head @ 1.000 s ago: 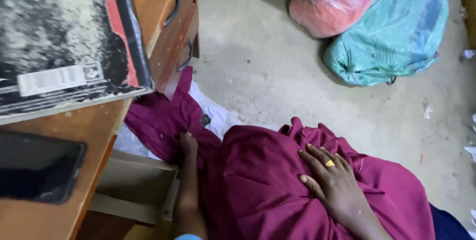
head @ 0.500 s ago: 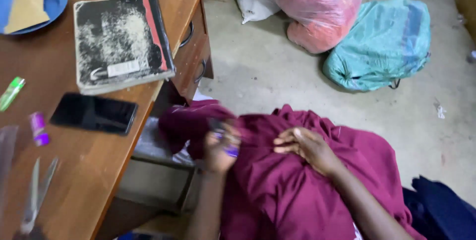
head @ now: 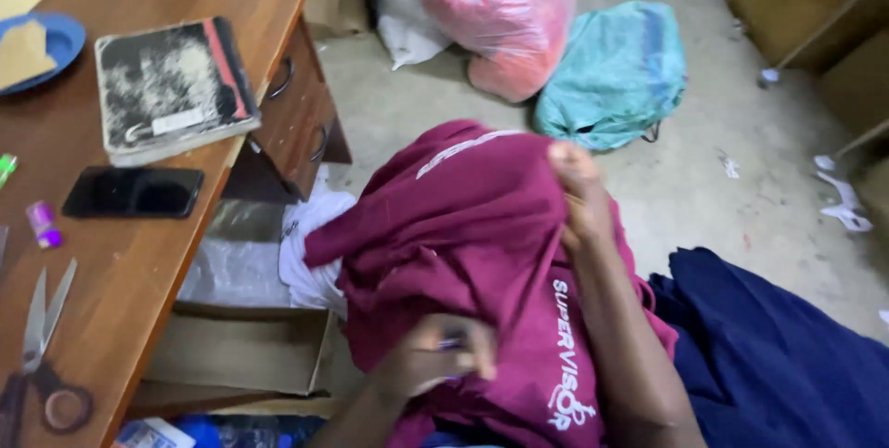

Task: Inspecting printed t-shirts for quality control by unfolding them and checking the printed text.

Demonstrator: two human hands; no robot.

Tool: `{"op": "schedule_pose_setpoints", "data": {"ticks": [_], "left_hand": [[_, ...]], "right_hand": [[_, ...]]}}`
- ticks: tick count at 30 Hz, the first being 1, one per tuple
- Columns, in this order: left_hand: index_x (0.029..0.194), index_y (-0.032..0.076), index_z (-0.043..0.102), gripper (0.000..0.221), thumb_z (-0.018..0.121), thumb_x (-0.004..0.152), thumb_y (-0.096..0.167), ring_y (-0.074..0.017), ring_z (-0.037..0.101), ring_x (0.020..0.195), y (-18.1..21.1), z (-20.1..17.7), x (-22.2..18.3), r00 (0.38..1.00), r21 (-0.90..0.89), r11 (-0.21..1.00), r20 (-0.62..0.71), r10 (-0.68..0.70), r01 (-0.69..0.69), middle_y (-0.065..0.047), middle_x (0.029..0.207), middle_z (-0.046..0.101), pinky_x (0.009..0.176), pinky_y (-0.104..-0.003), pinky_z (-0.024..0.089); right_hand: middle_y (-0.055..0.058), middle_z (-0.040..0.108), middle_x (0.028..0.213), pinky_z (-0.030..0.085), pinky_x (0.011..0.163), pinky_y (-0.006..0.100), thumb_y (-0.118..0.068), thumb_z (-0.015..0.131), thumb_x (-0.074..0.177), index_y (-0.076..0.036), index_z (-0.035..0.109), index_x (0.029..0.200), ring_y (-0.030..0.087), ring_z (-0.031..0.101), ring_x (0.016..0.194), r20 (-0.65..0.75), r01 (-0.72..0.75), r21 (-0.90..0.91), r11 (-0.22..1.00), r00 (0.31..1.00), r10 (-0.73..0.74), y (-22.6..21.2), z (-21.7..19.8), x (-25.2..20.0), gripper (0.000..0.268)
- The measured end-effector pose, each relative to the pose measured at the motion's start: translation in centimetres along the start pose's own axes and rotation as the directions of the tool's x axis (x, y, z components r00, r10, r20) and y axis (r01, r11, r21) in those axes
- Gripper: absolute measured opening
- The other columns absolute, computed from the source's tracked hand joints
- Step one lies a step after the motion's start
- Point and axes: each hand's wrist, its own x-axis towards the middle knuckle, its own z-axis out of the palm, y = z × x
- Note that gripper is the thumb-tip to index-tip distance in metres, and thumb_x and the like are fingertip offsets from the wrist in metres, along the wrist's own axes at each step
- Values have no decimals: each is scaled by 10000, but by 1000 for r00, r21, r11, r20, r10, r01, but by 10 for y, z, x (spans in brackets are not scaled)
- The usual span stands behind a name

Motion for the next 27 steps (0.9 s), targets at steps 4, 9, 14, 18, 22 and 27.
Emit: {"op": "schedule_pose_setpoints", "data": {"ticks": [4,9,14,18,22,27], "left_hand": [[935,42,771,366,748,961,406,-201,696,837,11,-23,-70,941,280,953,-279,193,-112,-124,926,776,774,-317,478],[961,-26,757,514,574,1143,419,-305,807,758,49,-54,-96,950,454,861,297,95,-228,-167,880,805,699,-380,627],[1198,131,851,420,604,1034,429,-63,673,690,37,-72,-102,841,656,613,-63,-537,440,27,771,728,623,-237,515],[1099,156,890,424,575,1007,424,-156,847,947,14,-42,-58,975,827,525,-223,-18,199,-14,1073,924,983,-354,558],[1205,233,785,415,720,911,518,-209,789,854,-37,23,1,953,915,378,-231,196,144,8,996,773,725,-372,586],[1405,321,613,578,791,855,338,-383,769,847,-105,9,5,971,964,113,-239,-11,239,40,1237,737,649,-580,579]], "right_hand": [[64,594,1038,515,814,329,-141,552,975,-136,468,1146,160,588,876,-344,370,-262,891,827,-445,-13,-77,-121,191],[-60,590,523,357,467,242,-162,935,771,-149,672,596,36,481,490,208,303,-607,735,953,-221,-14,-76,-239,316],[59,809,589,601,514,237,-256,874,934,-45,828,693,118,754,505,40,-400,-738,542,777,628,-20,-98,-273,323],[85,837,767,622,589,272,-317,727,952,17,842,902,139,744,588,320,-192,-508,840,863,391,-22,-135,-256,357],[60,631,895,448,735,429,-515,581,1015,-116,607,1013,239,602,841,-396,-288,-863,415,896,-202,-10,-164,-175,400],[116,712,850,422,697,468,-501,677,963,-87,629,902,300,666,762,-393,-353,-883,309,916,-76,17,-181,-144,421]]}}
